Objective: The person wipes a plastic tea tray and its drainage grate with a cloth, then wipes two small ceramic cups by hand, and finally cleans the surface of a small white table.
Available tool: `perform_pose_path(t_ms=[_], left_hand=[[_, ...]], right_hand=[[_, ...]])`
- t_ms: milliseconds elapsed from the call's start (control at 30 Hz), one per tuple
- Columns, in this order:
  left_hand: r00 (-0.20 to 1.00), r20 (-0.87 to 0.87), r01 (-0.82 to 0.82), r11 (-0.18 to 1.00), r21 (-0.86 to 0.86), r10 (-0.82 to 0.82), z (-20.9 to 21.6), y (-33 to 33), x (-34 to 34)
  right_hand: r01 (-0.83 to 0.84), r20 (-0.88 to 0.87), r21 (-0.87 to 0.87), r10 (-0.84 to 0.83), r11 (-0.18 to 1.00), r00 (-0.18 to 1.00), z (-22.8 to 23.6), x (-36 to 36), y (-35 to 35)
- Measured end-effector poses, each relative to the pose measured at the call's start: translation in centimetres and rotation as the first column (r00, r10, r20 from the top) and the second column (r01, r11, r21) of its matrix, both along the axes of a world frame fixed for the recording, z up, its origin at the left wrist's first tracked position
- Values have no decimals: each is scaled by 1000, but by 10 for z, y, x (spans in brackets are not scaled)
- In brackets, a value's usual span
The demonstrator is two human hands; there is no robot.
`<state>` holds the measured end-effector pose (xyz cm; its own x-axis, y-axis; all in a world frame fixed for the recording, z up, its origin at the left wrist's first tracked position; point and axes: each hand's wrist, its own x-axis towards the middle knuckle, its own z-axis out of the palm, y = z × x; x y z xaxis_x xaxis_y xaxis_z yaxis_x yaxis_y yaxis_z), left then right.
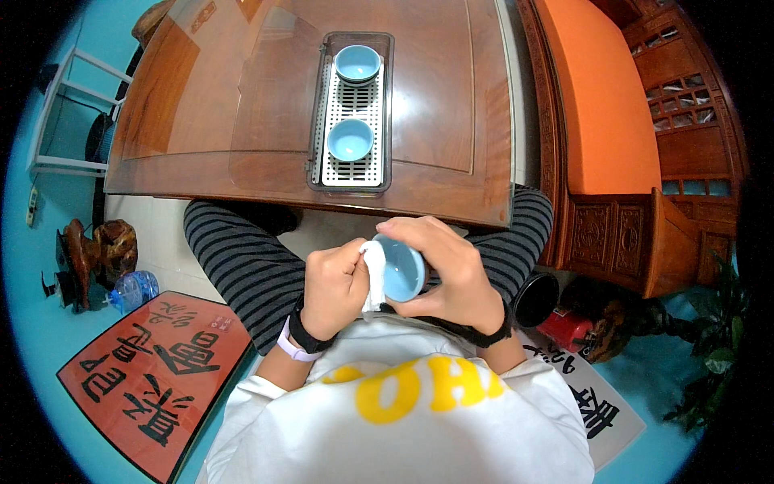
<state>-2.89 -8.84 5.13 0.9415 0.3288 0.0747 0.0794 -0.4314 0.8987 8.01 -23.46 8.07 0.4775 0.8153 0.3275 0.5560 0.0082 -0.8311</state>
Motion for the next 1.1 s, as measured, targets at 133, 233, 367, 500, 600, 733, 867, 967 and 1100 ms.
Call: perform_pose_path(t_ms=[133,233,367,500,600,733,867,967,1100], left_hand=[[988,59,150,964,-222,-140,8,6,6],[993,46,120,884,-453,-112,0,8,4],[951,90,-185,779,-599,295,-3,6,2],[925,88,-285,826,-486,370,6,-5,-8],[897,427,54,988,148,-113,6,-1,1],[890,410,216,976,5,-199,2,-21,-4],[871,388,222,946,238,-302,-2,-28,-5],[896,400,79,958,277,-190,-9,-32,-4],[983,145,-85,983,-160,109,11,-34,-6]], right_hand=[[-7,-287,-17,2,1000,958,-4,5,-6],[52,-512,165,41,985,858,-14,4,-6],[116,-565,209,23,971,825,-14,8,-11],[86,-379,48,-62,995,924,-13,13,-18],[123,-396,65,-87,990,914,-13,-1,-13],[165,-398,105,-111,981,911,-21,-18,-12],[293,-611,44,-207,955,764,-14,-27,-4],[237,-681,-85,-230,968,696,-24,-29,-4],[345,-117,57,-337,937,934,-28,-34,3]])
